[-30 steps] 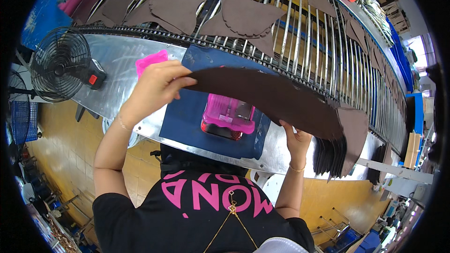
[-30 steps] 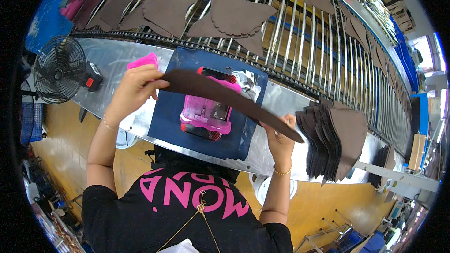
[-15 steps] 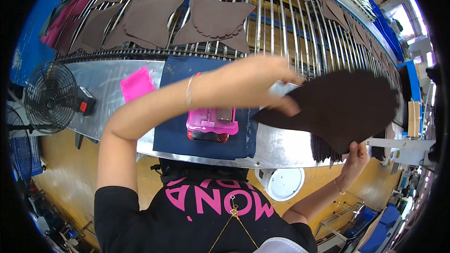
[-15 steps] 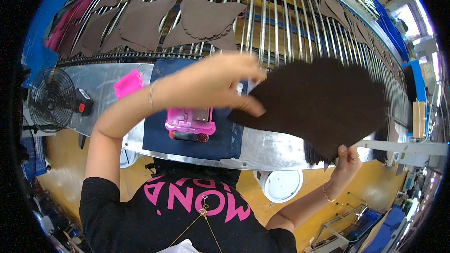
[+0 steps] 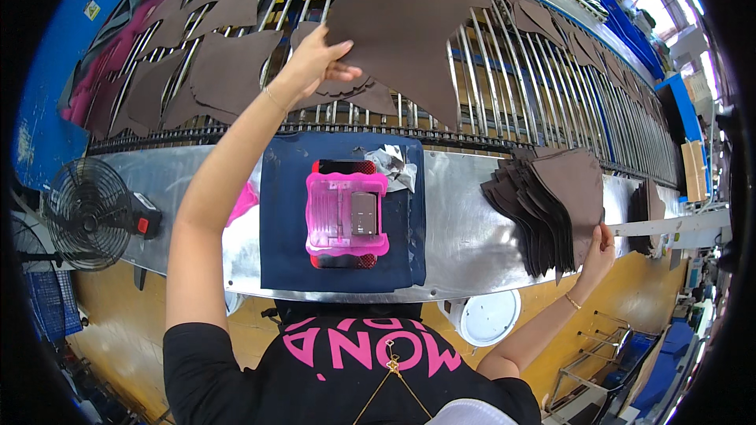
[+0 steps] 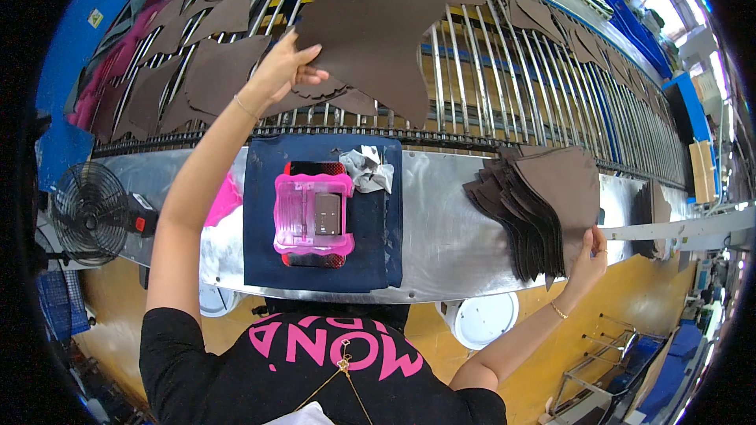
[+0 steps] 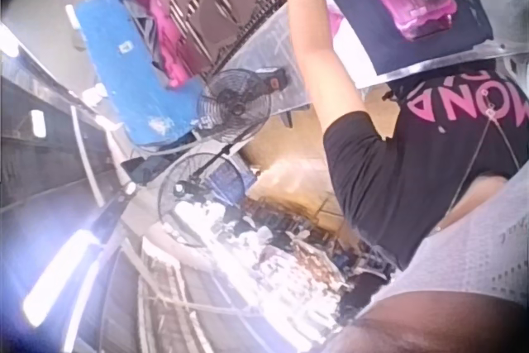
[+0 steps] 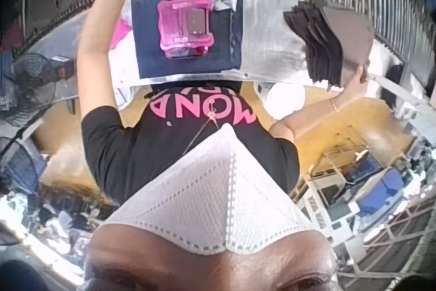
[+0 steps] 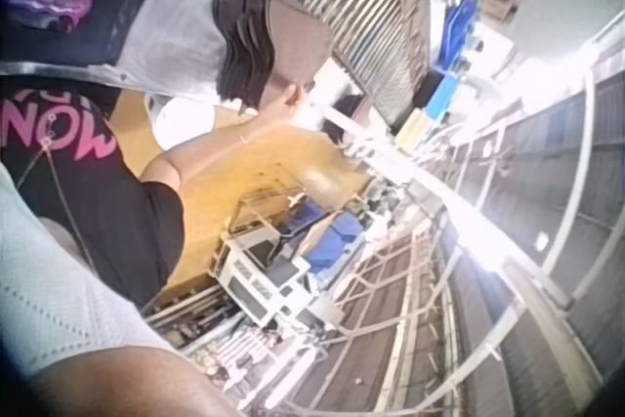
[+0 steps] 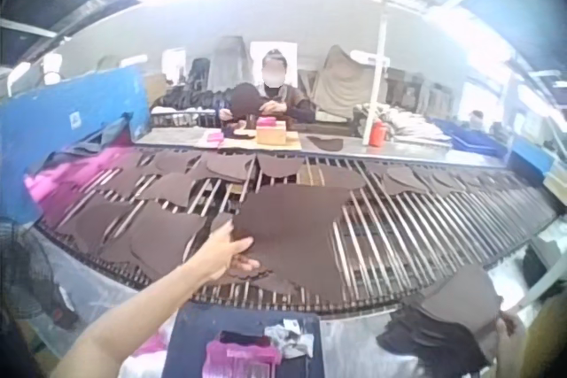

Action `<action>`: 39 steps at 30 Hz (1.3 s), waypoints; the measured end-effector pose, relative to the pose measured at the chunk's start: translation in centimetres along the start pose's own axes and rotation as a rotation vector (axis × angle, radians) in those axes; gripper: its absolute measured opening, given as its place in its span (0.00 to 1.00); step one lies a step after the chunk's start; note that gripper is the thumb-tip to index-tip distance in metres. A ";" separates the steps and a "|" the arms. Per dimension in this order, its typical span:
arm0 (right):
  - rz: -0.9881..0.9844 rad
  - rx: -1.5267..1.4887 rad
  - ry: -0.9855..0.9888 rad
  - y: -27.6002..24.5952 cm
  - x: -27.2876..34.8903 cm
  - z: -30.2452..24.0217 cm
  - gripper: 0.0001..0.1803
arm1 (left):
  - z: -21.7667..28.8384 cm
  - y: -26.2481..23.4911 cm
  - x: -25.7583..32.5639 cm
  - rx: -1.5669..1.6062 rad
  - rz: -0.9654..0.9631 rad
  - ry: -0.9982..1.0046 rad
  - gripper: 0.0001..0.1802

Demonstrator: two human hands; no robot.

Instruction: The person repeatedly picks up brown material pieces from a conveyor belt and stacks them on a metal table. The person handles the pieces one at a time, placing them in a growing pile.

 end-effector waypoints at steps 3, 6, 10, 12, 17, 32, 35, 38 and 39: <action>0.049 0.282 0.104 -0.4 1.1 1.6 0.27 | -4.9 -3.3 -1.6 0.070 0.093 -0.086 0.26; 0.022 0.353 0.114 1.4 0.2 6.4 0.31 | -8.4 -6.3 -2.9 0.083 0.156 -0.173 0.24; -0.014 0.431 0.152 2.1 0.3 5.3 0.34 | -10.7 -8.1 -3.9 0.044 0.205 -0.260 0.22; -0.039 0.483 0.150 2.1 0.0 5.6 0.35 | -11.0 -8.7 -4.1 -0.005 0.251 -0.296 0.22; -0.028 0.279 0.248 1.8 -0.7 9.3 0.38 | -10.7 -9.2 -4.0 -0.378 0.349 -0.330 0.37; -0.078 -0.420 -0.064 -3.5 4.9 -18.8 0.18 | 2.9 4.4 6.6 -0.459 -0.167 0.203 0.29; -0.194 -0.821 -0.126 -0.4 7.5 -23.8 0.19 | 5.5 6.3 9.6 -0.363 -0.196 0.306 0.31; -0.484 -1.095 -0.252 4.1 10.5 -27.2 0.16 | 7.1 3.1 11.8 -0.319 -0.142 0.101 0.21; -0.604 -1.179 -0.290 5.4 11.7 -28.4 0.15 | 7.9 1.4 12.9 -0.334 -0.135 -0.036 0.17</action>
Point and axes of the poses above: each hand's wrist, its own x-axis away from the middle knuckle, its own y-axis out of the palm, z = x × y, the point moved 5 cm from there along -x, towards the middle knuckle, and after that the axes turned 1 degree about z, right-handed, at the moved point
